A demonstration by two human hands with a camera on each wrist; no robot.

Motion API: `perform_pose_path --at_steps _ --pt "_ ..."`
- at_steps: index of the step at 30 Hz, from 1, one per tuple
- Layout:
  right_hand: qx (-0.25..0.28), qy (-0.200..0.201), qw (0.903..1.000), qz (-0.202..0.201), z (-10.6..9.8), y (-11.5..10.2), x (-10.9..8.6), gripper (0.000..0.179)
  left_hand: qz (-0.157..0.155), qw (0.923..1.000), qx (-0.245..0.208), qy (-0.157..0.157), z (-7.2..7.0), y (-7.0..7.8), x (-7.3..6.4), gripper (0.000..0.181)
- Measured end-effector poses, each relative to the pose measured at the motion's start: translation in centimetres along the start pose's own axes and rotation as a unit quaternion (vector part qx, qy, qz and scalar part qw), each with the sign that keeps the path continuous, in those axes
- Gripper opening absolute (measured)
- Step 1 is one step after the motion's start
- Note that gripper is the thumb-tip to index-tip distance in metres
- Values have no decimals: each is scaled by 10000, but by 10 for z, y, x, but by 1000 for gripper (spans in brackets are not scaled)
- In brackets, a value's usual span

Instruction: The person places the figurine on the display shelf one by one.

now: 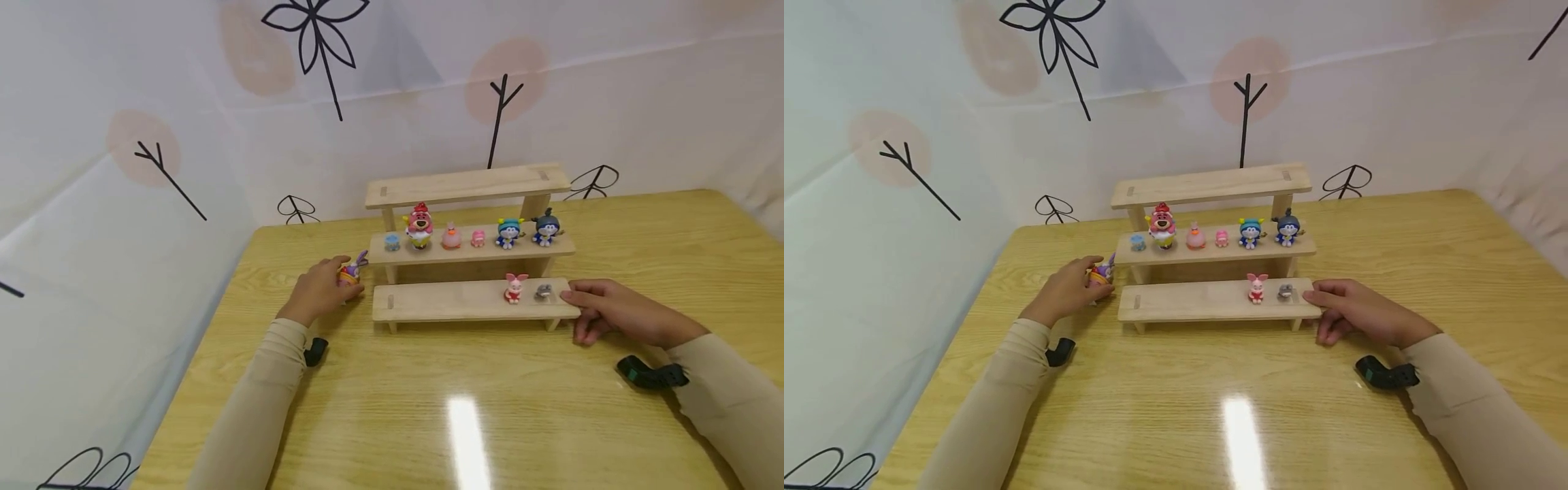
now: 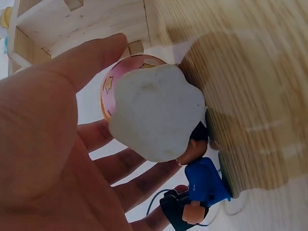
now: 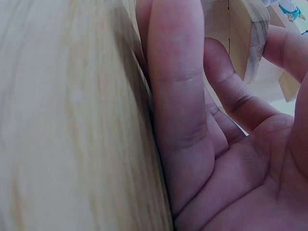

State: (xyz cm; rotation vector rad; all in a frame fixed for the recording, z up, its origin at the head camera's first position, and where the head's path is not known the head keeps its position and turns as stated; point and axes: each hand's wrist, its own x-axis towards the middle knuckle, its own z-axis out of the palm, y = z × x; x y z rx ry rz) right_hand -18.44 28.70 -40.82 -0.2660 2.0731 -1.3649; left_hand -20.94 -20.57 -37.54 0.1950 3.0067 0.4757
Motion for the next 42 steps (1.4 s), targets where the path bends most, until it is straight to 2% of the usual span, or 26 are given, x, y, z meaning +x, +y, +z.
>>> perform_pose_path --at_steps 9,21,26,33,38,42 --pt "30 -25 10000 -55 1 0 2 74 154 9998 106 -44 3 -4 2 69" --pt "-55 46 9999 -76 0 -2 0 66 128 9994 -285 -126 4 -6 3 68" --pt "-91 87 9999 -59 1 -4 5 66 22 9986 -520 51 -1 -9 1 67" --pt "-11 81 9999 -64 1 -2 4 64 13 9932 -1120 328 -8 -9 1 69" --pt "9 105 9999 -49 0 -1 3 63 -36 9866 -1530 567 -12 -10 0 70" --pt "39 112 9999 -30 0 1 3 64 -29 9780 -1907 839 -14 -8 0 71"
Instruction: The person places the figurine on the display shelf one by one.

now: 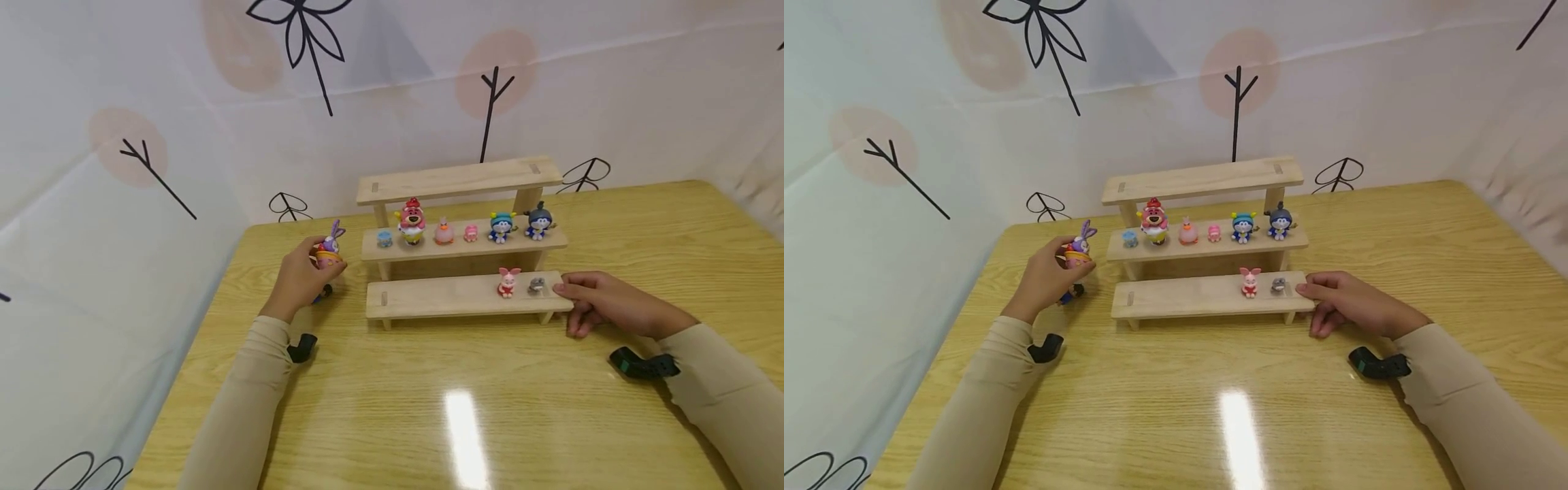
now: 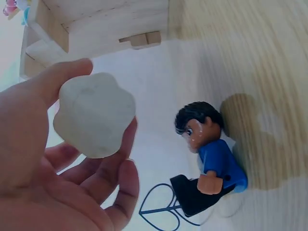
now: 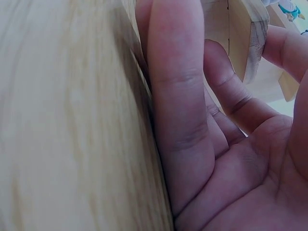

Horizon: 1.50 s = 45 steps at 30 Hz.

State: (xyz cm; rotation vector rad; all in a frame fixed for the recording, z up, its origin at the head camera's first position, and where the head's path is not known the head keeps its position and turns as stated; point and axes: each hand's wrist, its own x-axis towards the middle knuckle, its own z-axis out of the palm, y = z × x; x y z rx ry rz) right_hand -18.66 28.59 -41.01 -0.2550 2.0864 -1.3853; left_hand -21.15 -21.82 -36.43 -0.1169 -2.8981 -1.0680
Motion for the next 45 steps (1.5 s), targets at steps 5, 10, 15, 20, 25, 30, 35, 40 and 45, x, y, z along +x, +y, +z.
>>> perform_pose_path --at_steps 5,10,15,20,25,30,35,40,45 --pt "9 17 10000 7 1 0 -1 66 57 9982 -488 348 -1 7 -1 71" --pt "4 38 10000 43 1 -1 -1 65 282 9945 -688 740 -2 15 -4 70" --pt "-16 27 10000 33 0 -2 -2 67 471 9884 -1071 968 -3 27 -9 72" --pt "-20 43 10000 64 0 -1 -3 69 675 9776 -1730 986 -3 43 -15 70" --pt "-45 22 10000 28 0 -2 -2 67 999 9653 -2215 954 -1 58 -23 66" --pt "-2 23 10000 6 1 -2 0 64 1541 9512 -2525 877 1 74 -34 63" --pt "52 -24 10000 -30 0 -1 -1 69 1840 9419 -2739 623 2 88 -44 63" --pt "36 16 10000 -23 0 0 -1 67 2001 9326 -2984 336 1 99 -54 64" --pt "-1 37 10000 47 1 0 0 69 2121 9266 -3100 193 0 107 -63 66"
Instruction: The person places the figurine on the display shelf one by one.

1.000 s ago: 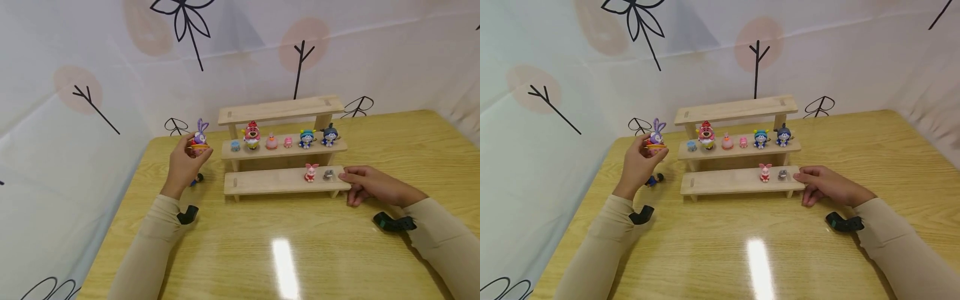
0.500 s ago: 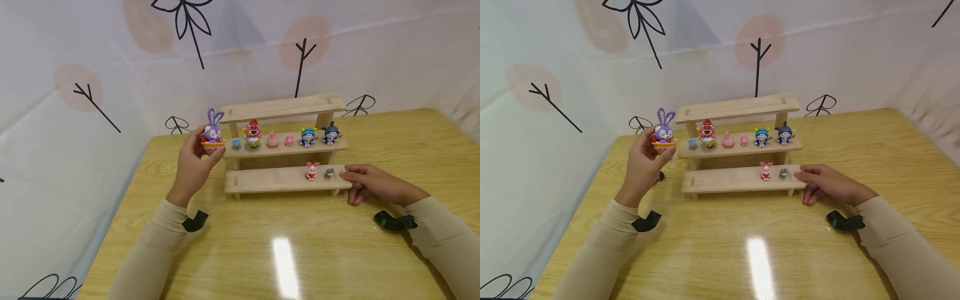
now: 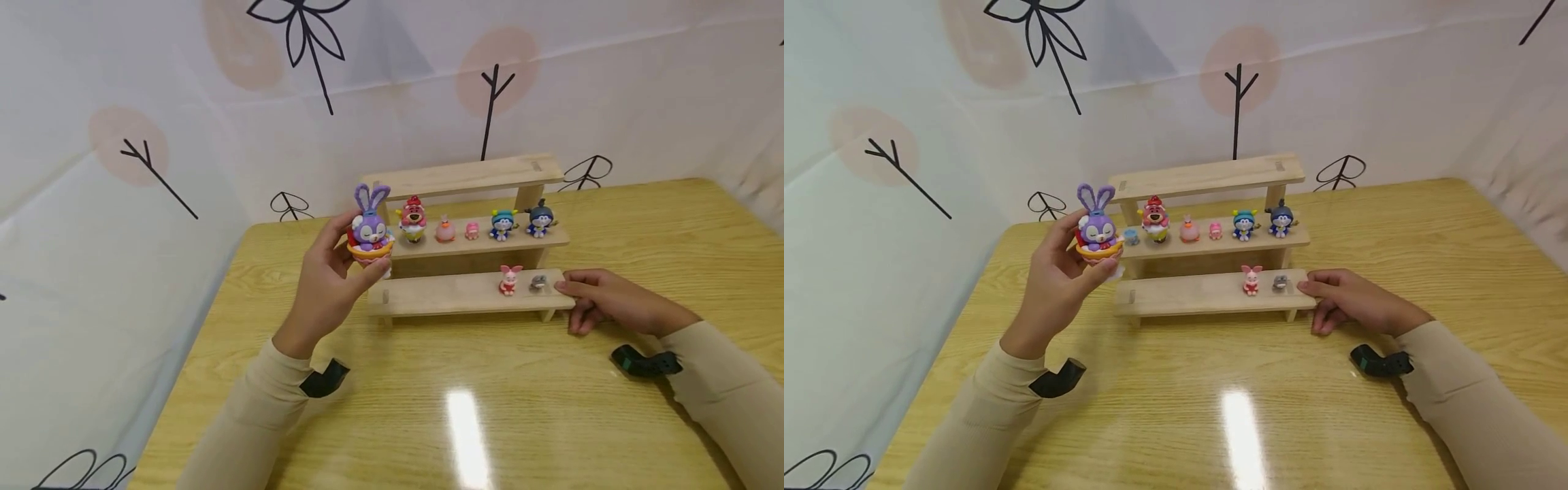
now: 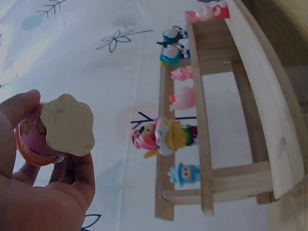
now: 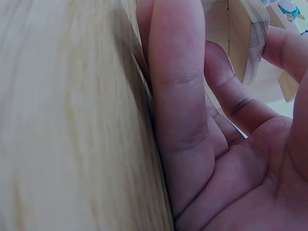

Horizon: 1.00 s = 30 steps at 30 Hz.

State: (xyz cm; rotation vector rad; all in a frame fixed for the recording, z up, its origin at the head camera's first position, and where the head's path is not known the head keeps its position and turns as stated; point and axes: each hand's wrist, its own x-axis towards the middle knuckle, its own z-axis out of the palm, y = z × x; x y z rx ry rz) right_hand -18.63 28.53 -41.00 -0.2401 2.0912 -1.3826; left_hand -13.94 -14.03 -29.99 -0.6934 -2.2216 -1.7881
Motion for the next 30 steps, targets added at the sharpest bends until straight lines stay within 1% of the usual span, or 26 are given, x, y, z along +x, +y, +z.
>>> perform_pose_path --at_steps 3,6,8,14,19,24,26,28,30 --pt "-1 -28 10000 -13 0 0 0 70 33 9998 -158 -68 3 6 -3 66" --pt "31 -40 10000 -29 1 0 0 64 61 9992 -342 -180 7 10 -6 68" --pt "38 -68 10000 -47 1 0 0 63 91 9987 -429 -249 10 12 -7 69" --pt "-20 -133 9998 -153 -1 -1 0 61 237 9975 -344 -574 20 12 -6 69" --pt "-62 -101 9998 -143 -2 -3 0 59 238 9956 -245 -869 32 5 -1 67" --pt "-84 -72 9999 -131 -1 -4 -1 59 272 9927 -200 -1162 46 -6 4 67" --pt "-75 -85 9998 -147 -1 -4 -1 58 272 9916 -106 -1262 51 -11 5 67" --pt "-65 -91 9998 -159 0 -3 -1 58 333 9903 79 -1348 56 -16 7 67" --pt "-62 -78 9998 -166 0 -3 0 58 403 9886 438 -1381 60 -22 8 67"
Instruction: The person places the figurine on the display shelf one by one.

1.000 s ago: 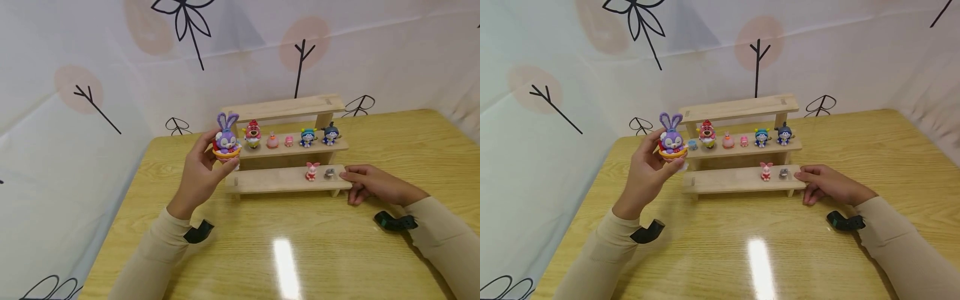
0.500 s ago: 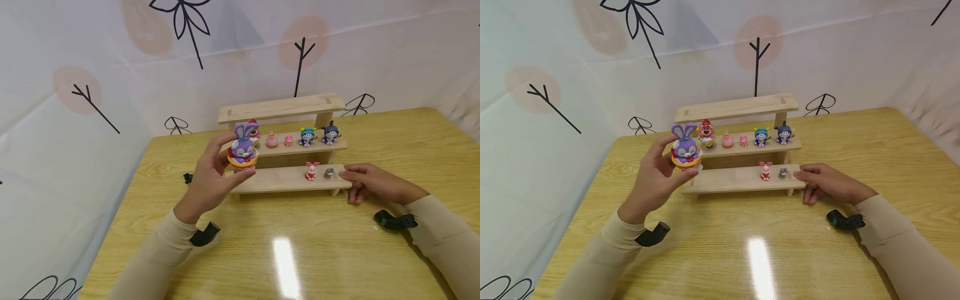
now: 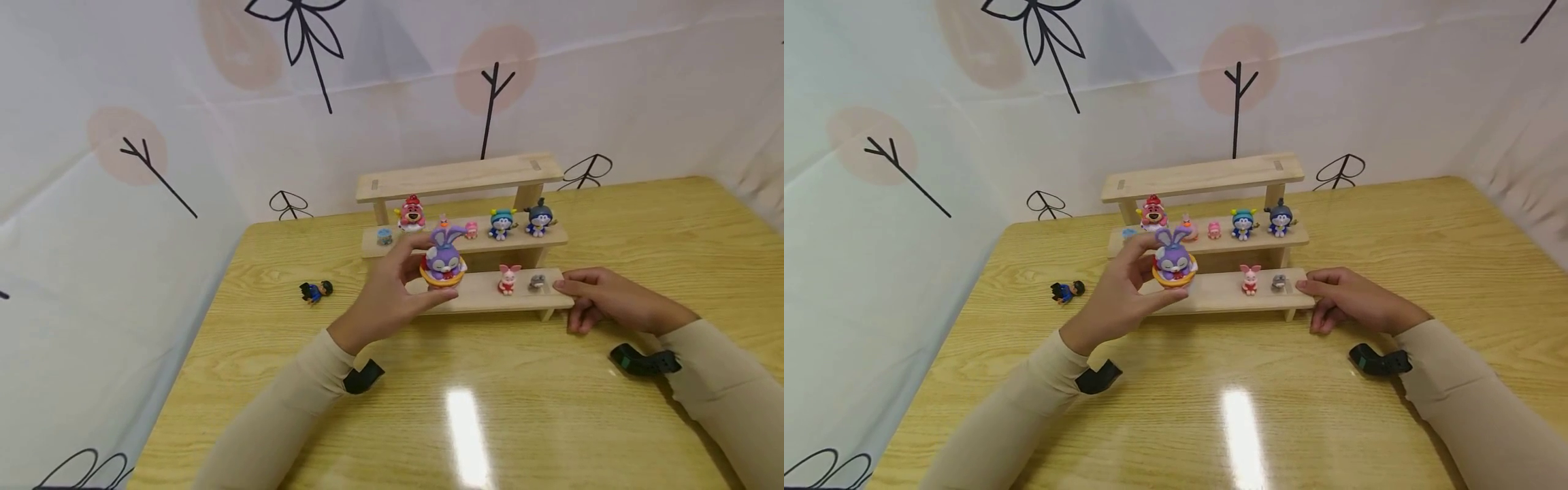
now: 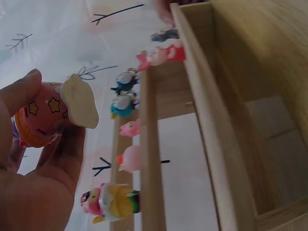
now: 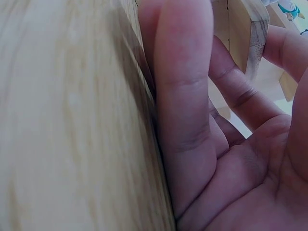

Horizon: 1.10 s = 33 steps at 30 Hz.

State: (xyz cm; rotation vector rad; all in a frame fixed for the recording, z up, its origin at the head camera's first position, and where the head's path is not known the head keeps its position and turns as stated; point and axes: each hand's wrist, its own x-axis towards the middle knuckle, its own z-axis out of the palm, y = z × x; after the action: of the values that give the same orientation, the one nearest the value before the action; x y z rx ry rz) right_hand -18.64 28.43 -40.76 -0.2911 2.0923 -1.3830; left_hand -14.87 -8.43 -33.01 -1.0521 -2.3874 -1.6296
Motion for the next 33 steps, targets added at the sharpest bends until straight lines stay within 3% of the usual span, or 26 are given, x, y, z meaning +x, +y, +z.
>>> perform_pose_path --at_steps 6,15,21,33 --pt "-36 58 10000 56 2 2 2 64 24 9954 958 -79 11 -14 3 72" --pt "-1 23 9999 129 3 3 3 68 -293 9942 1000 -247 26 -31 8 66" --pt "-77 105 9997 183 2 2 -1 77 -332 9957 799 -345 33 -35 12 63" --pt "-41 86 9999 40 1 1 0 66 -421 9947 774 -537 41 -37 15 62"
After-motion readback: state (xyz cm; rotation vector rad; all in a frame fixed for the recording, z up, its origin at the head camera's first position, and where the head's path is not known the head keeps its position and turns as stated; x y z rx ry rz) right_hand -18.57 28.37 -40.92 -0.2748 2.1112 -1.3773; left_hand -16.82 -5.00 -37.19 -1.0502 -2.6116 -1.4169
